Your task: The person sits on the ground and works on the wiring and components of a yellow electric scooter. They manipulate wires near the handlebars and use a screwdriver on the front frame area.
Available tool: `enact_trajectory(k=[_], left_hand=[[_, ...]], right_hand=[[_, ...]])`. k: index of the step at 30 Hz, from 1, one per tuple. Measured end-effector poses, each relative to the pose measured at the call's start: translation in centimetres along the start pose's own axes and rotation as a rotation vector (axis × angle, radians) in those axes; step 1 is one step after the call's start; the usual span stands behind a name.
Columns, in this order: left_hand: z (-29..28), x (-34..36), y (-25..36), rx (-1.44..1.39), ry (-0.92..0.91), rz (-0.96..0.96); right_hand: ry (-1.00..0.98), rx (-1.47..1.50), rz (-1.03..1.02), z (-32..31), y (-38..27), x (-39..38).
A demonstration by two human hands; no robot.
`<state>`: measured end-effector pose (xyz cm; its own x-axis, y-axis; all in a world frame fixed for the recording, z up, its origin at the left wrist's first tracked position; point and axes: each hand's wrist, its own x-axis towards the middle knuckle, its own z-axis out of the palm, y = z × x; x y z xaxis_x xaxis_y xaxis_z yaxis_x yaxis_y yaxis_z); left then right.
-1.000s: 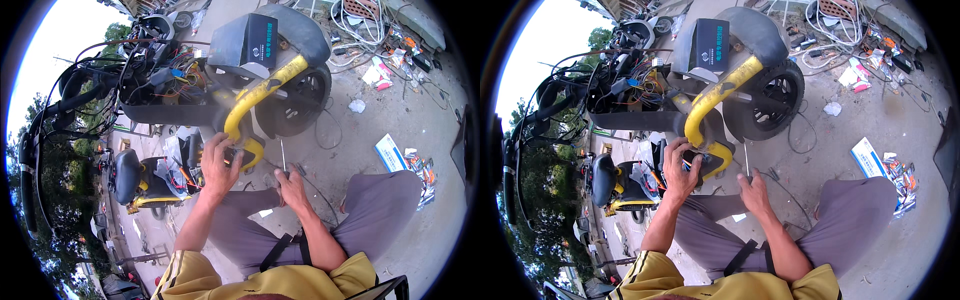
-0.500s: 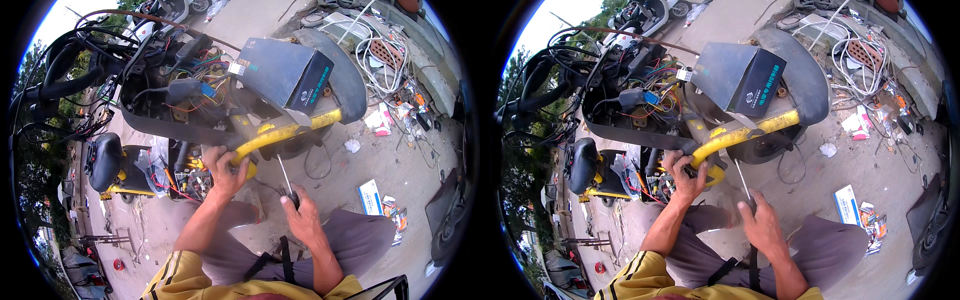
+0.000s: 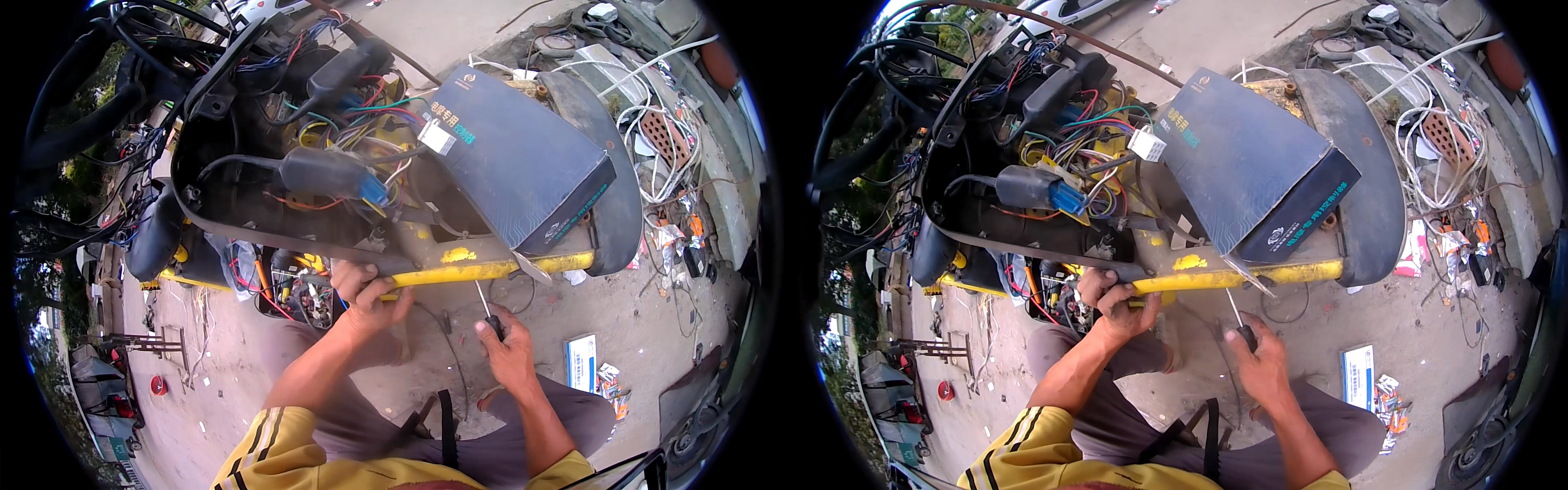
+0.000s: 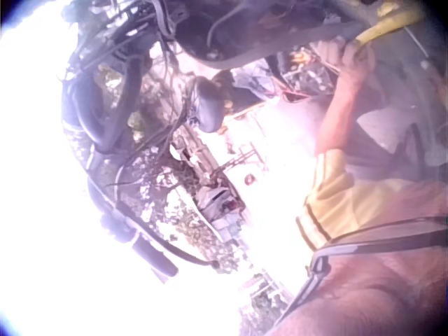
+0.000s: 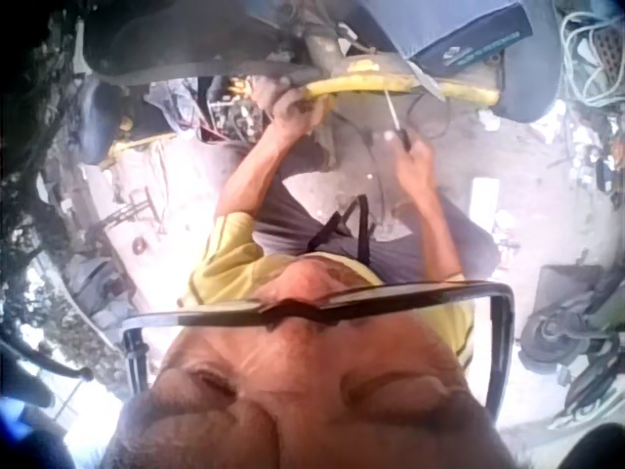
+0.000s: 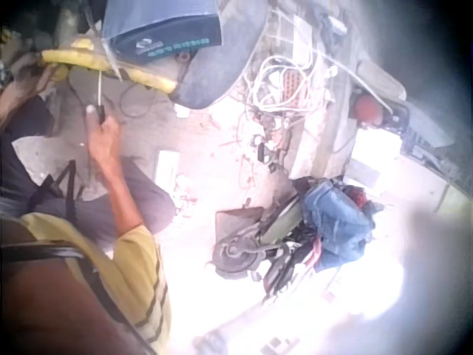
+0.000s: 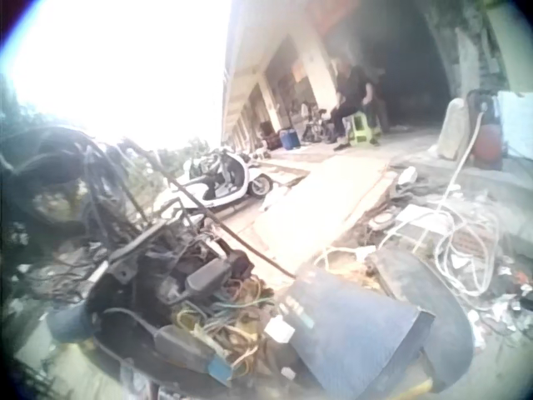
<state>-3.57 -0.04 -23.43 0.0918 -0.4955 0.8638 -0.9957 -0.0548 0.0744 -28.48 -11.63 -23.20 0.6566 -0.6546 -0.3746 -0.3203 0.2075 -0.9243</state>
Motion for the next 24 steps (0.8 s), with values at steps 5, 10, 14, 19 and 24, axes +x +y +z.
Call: enact_trajectory(k=[5,10,14,19,24], left_hand=[[-0.4,-0.5,-0.1,-0.008,-0.034,-0.007],[0.0,-0.8,-0.5,-0.017,0.015,0.002],[-0.4,-1.5,-0.1,-0.014,0.016,-0.037],[-0.7,-2.0,0.2,-0.022,-0.002,-0.059],[-1.0,-1.5,0.3,-0.008,-0.036,-0.054]], right_hand=[[0.006,-0.021,-0.024,0.4,0.0,-0.6],[-0.008,-0.019,0.029,0.9,-1.1,-1.1],[-0.031,-0.085,-0.01,1.2,-1.9,-0.6],[-0.022,-0.083,-0.025,1.5,-1.4,-0.1],[-0.01,-0.146,-0.18,1.6,0.6,0.2]])
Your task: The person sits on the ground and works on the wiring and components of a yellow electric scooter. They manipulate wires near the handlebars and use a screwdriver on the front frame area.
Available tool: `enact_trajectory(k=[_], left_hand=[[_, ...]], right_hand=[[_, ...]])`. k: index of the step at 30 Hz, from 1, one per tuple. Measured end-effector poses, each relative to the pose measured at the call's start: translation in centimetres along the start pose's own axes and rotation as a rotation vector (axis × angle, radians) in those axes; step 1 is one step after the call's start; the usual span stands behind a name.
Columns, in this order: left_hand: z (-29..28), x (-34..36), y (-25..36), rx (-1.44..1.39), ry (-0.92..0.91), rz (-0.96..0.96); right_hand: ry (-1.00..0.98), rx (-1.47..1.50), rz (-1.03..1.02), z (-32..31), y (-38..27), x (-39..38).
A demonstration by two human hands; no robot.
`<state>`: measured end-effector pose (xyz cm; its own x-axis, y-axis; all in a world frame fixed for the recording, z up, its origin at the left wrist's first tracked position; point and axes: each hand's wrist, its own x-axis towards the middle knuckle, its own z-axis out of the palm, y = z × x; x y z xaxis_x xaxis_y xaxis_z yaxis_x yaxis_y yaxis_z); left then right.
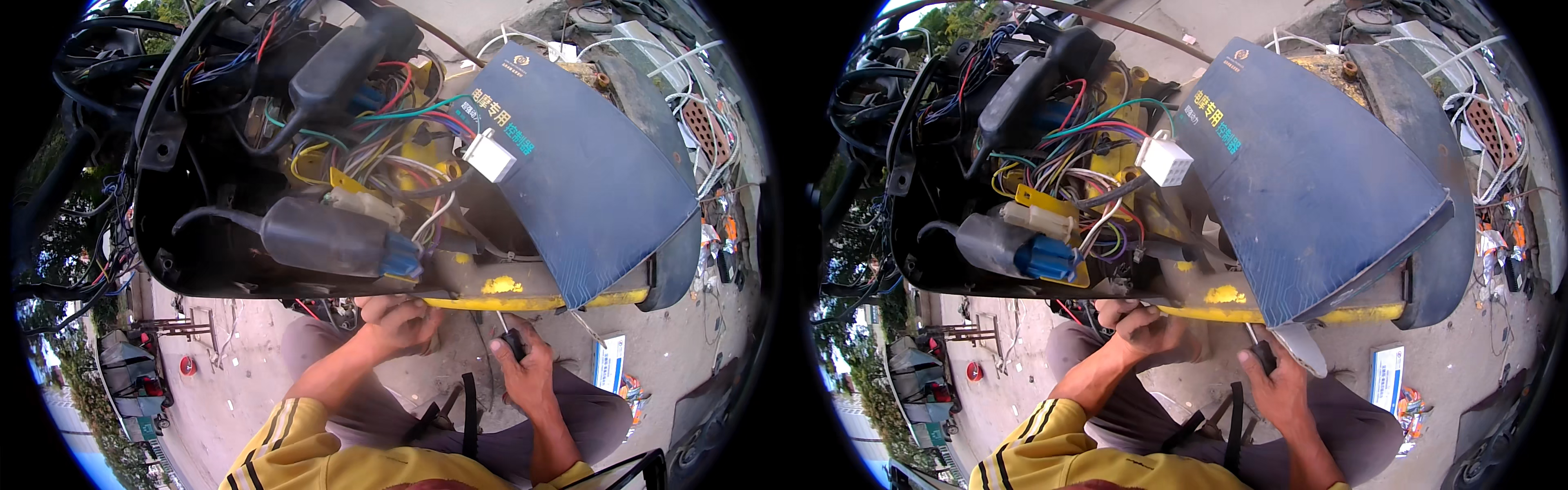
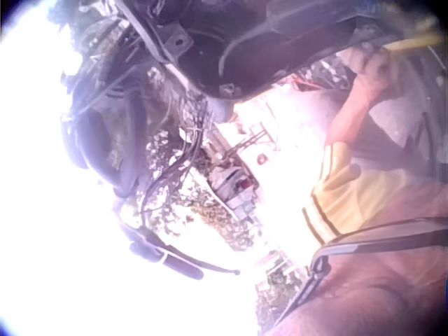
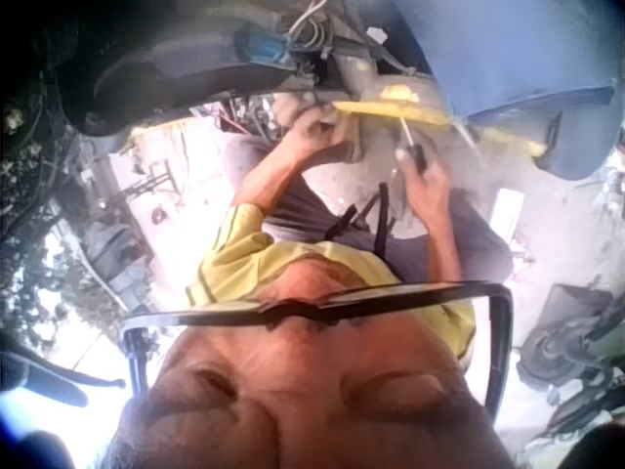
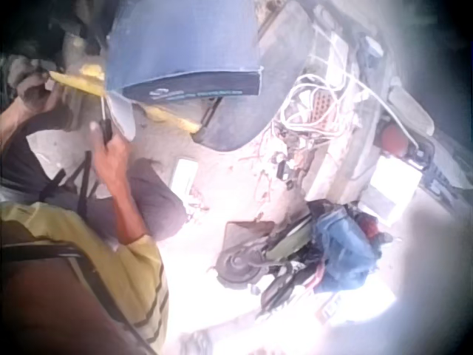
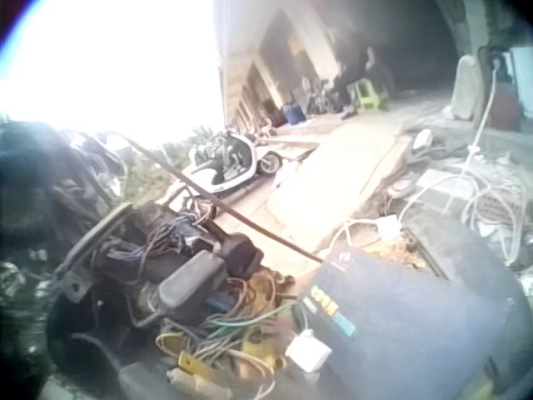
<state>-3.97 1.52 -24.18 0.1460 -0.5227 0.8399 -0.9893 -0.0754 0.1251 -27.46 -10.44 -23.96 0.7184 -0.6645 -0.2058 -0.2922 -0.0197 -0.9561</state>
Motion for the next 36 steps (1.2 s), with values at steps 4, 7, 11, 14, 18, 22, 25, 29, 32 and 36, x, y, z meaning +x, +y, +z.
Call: enact_trajectory(k=[4,7,11,14,18,22,25,29,32,36], left_hand=[[0.7,-0.8,-0.3,-0.012,0.07,-0.019],[0.6,-0.2,0.1,-0.009,0.057,-0.036],[0.9,0.5,0.3,-0.009,0.068,-0.033],[0.9,0.8,0.3,0.019,0.071,-0.019],[0.4,1.4,0.4,0.004,0.016,-0.012],[0.8,1.2,0.7,-0.038,0.069,-0.052],[0.7,1.8,1.5,0.047,-0.059,-0.021],[0.8,1.4,1.5,0.049,-0.049,0.019],[0.9,1.1,1.2,0.048,-0.025,0.017],[0.8,0.7,0.8,0.054,0.021,0.029]], right_hand=[[-0.093,-0.03,0.129,-0.7,-1.6,0.1],[-0.062,0.019,0.048,-0.6,-1.9,0.1],[-0.095,0.021,0.05,-1.3,-2.4,0.1],[-0.123,-0.008,0.008,-1.3,-2.4,-0.1],[-0.133,-0.003,-0.031,-1.4,-2.2,-0.2],[-0.131,0.014,-0.054,-1.6,-1.8,-0.3],[-0.149,0.072,-0.038,-1.9,-2.1,-0.1],[-0.129,0.078,-0.031,-1.8,-1.4,-0.5],[-0.118,0.068,-0.087,-1.9,-1.6,-0.2],[-0.082,0.005,-0.097,-1.2,-1.4,-0.4]])
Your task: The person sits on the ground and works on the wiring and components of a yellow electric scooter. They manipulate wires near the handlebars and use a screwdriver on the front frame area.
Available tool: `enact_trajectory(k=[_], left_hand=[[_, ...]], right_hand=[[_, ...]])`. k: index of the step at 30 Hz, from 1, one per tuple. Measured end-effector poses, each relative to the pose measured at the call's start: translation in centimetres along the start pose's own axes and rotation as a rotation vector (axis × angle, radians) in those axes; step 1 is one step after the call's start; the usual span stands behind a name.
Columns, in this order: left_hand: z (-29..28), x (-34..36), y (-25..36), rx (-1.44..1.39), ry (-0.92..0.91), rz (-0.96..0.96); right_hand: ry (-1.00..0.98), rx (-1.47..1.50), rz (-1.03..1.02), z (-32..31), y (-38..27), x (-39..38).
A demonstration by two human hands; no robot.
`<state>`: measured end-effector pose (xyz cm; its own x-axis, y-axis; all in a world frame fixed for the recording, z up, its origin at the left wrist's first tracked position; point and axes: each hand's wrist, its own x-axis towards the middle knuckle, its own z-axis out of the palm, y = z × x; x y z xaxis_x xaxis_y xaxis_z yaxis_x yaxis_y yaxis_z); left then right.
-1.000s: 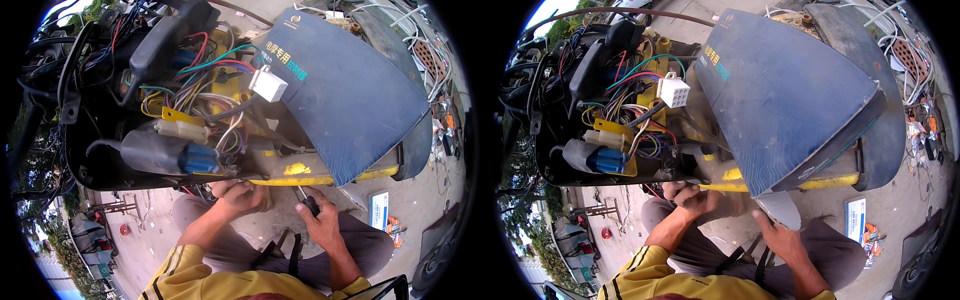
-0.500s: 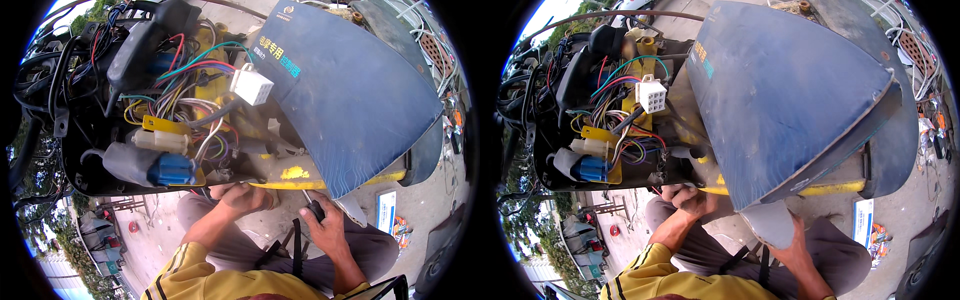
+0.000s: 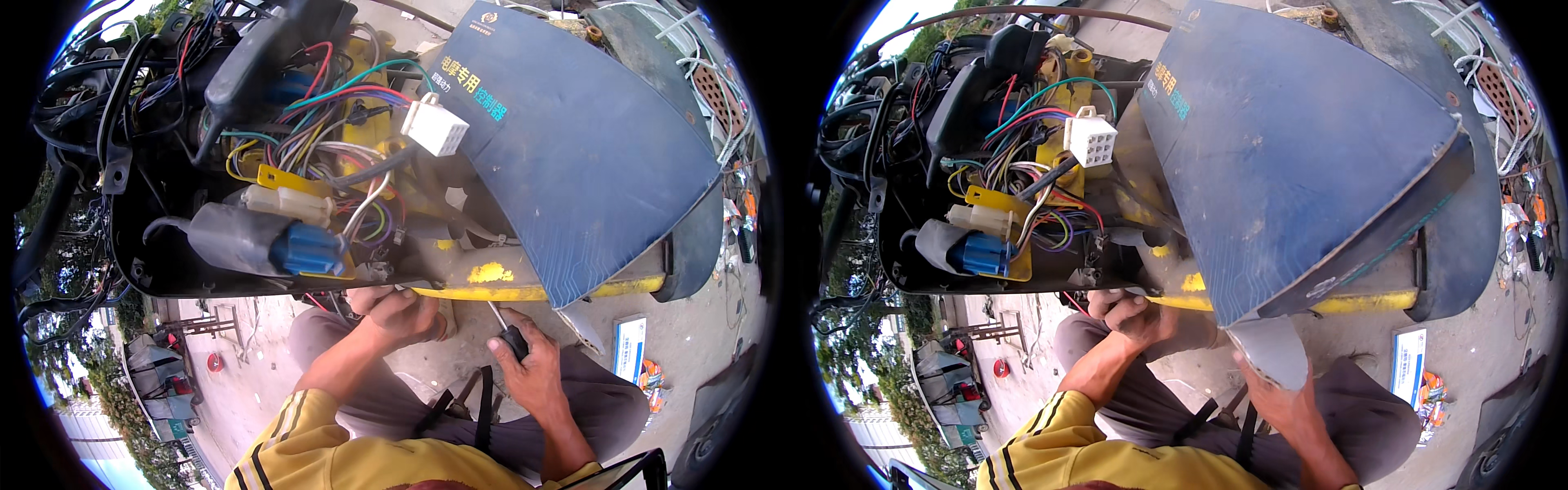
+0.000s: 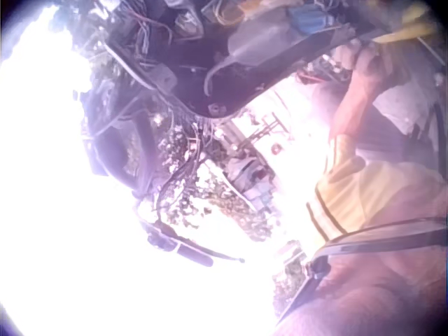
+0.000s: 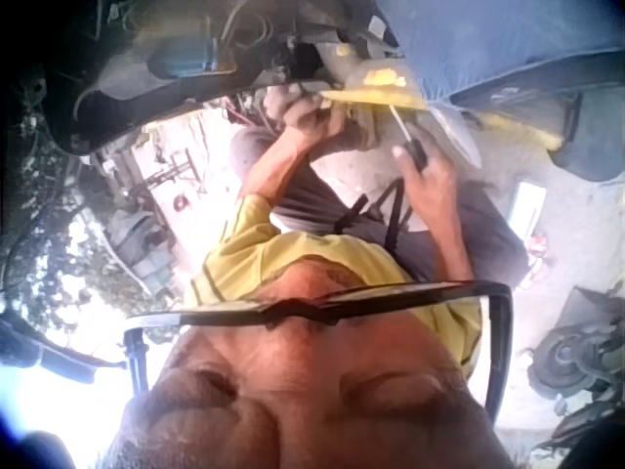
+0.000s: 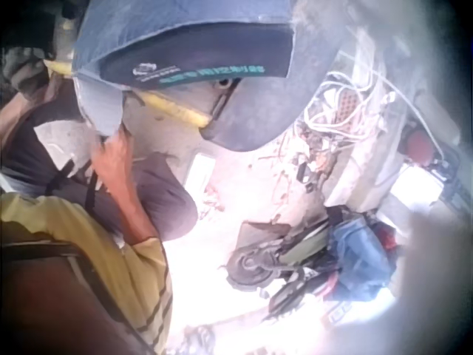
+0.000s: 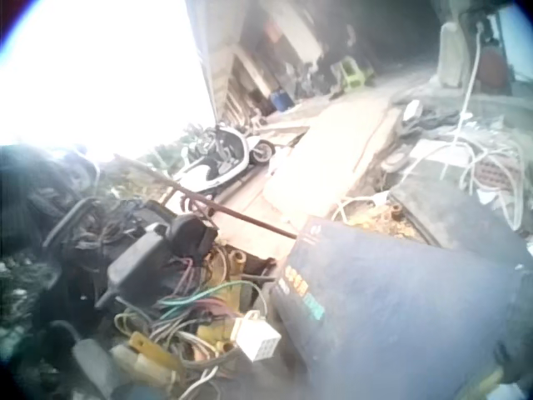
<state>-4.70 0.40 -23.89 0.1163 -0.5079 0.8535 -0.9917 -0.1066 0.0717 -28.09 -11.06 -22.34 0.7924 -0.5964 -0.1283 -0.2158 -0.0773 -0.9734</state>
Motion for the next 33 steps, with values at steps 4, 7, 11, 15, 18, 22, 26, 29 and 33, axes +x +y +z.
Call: enact_trajectory(k=[4,7,11,15,18,22,26,29,33], left_hand=[[-0.2,-0.6,-0.4,-0.021,0.0,-0.039],[-0.2,-0.1,-0.5,-0.085,-0.003,-0.017],[-0.7,-0.1,-0.9,-0.112,-0.009,-0.026],[-1.4,0.2,-0.5,-0.112,-0.026,-0.074],[-1.1,0.6,0.0,-0.147,-0.055,-0.112],[-1.8,2.2,1.2,-0.186,-0.14,-0.115],[-3.3,0.7,1.9,-0.272,-0.152,-0.229],[-5.1,-1.7,3.7,-0.574,-0.315,-0.593],[-5.3,-7.3,4.4,-0.778,-0.762,-0.987]], right_hand=[[-0.006,0.046,0.171,0.4,-1.2,-0.5],[-0.006,0.098,0.216,0.5,-2.2,-1.1],[0.066,0.073,0.039,1.3,-1.3,-2.0],[0.042,0.144,0.122,1.5,-1.4,-2.9],[0.041,0.18,0.146,0.9,-1.9,-3.0],[0.085,0.277,0.17,1.1,-0.7,-2.8],[0.024,0.316,0.283,2.7,1.3,-2.2],[-0.004,0.398,0.333,4.5,3.0,-2.4],[-0.028,0.49,0.291,6.8,4.2,-2.6]])
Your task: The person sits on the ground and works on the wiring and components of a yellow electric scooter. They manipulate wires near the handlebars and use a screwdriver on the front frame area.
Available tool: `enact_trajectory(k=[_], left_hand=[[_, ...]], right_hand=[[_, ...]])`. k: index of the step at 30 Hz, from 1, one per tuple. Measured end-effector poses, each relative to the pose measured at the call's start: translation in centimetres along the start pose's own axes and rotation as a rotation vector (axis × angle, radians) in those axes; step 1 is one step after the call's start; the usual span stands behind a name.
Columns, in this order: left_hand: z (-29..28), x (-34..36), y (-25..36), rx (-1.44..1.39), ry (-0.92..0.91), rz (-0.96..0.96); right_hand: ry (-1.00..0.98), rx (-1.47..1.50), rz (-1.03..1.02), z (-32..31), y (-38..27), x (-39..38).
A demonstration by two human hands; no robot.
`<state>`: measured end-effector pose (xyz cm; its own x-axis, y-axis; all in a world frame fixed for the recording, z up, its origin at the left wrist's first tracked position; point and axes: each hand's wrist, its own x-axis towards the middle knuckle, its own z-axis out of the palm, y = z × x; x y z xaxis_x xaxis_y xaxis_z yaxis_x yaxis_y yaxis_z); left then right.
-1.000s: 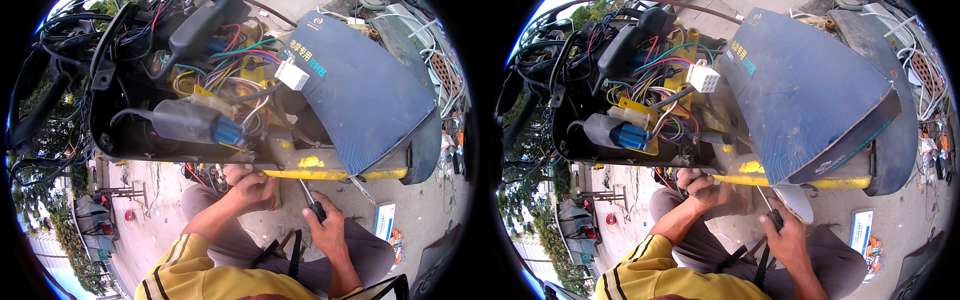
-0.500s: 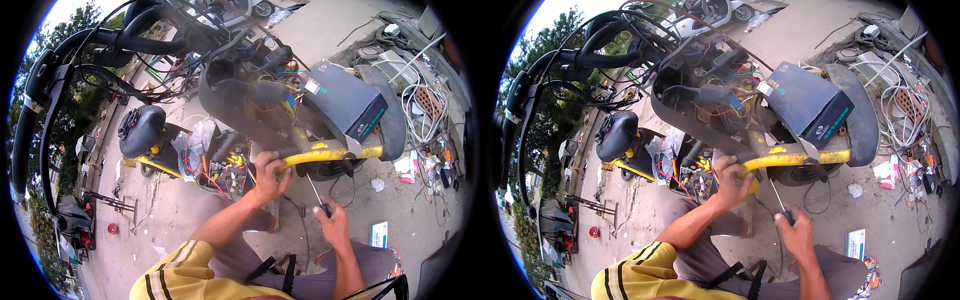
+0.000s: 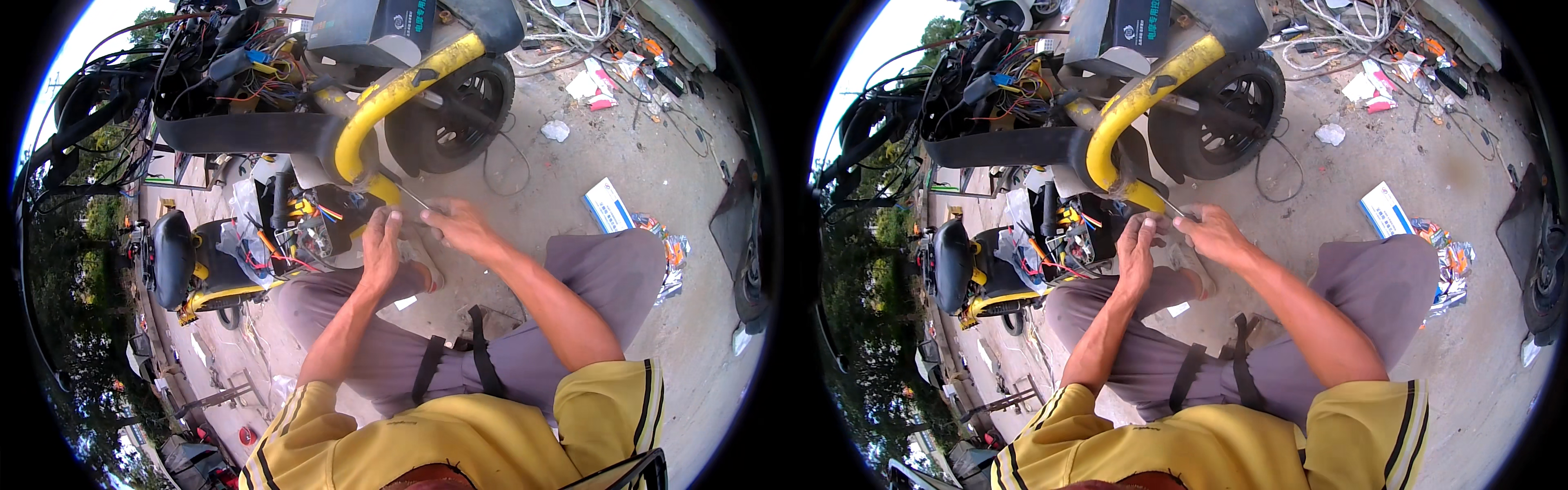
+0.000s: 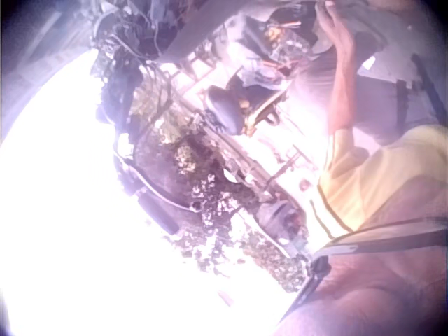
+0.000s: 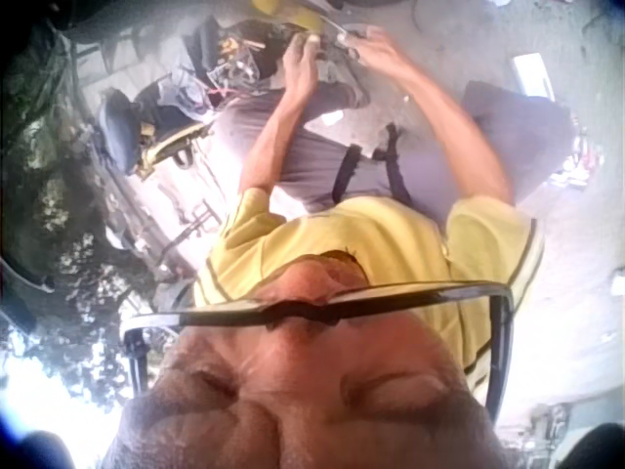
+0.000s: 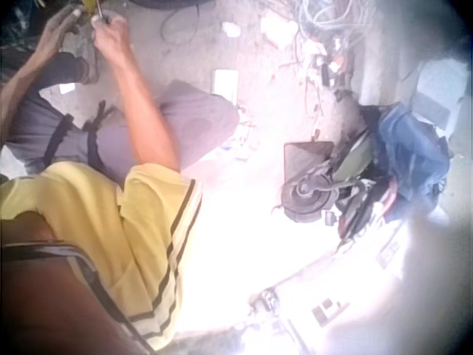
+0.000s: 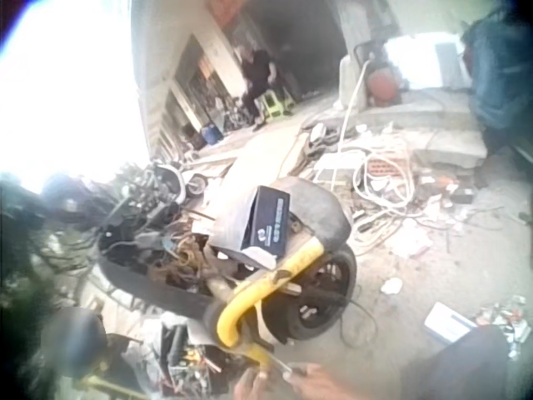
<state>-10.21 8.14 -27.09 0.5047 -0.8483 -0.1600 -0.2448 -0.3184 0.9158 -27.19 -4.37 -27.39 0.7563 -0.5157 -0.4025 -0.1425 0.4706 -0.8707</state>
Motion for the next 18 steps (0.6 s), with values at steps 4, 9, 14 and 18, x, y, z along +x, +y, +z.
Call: enact_trajectory(k=[4,9,14,18], left_hand=[[1.2,1.1,-1.3,-0.367,-0.073,-0.236],[1.8,0.5,-1.6,-0.402,-0.098,-0.346],[1.9,1.2,-3.2,-0.316,-0.122,-0.515],[1.4,1.3,-6.8,-0.228,-0.104,-0.573]], right_hand=[[-0.01,0.256,0.043,1.7,1.5,-0.3],[0.054,0.599,0.177,4.7,4.5,-1.4],[0.086,0.816,0.168,6.5,8.3,-0.8],[0.076,0.697,0.209,6.4,10.6,-0.2]])
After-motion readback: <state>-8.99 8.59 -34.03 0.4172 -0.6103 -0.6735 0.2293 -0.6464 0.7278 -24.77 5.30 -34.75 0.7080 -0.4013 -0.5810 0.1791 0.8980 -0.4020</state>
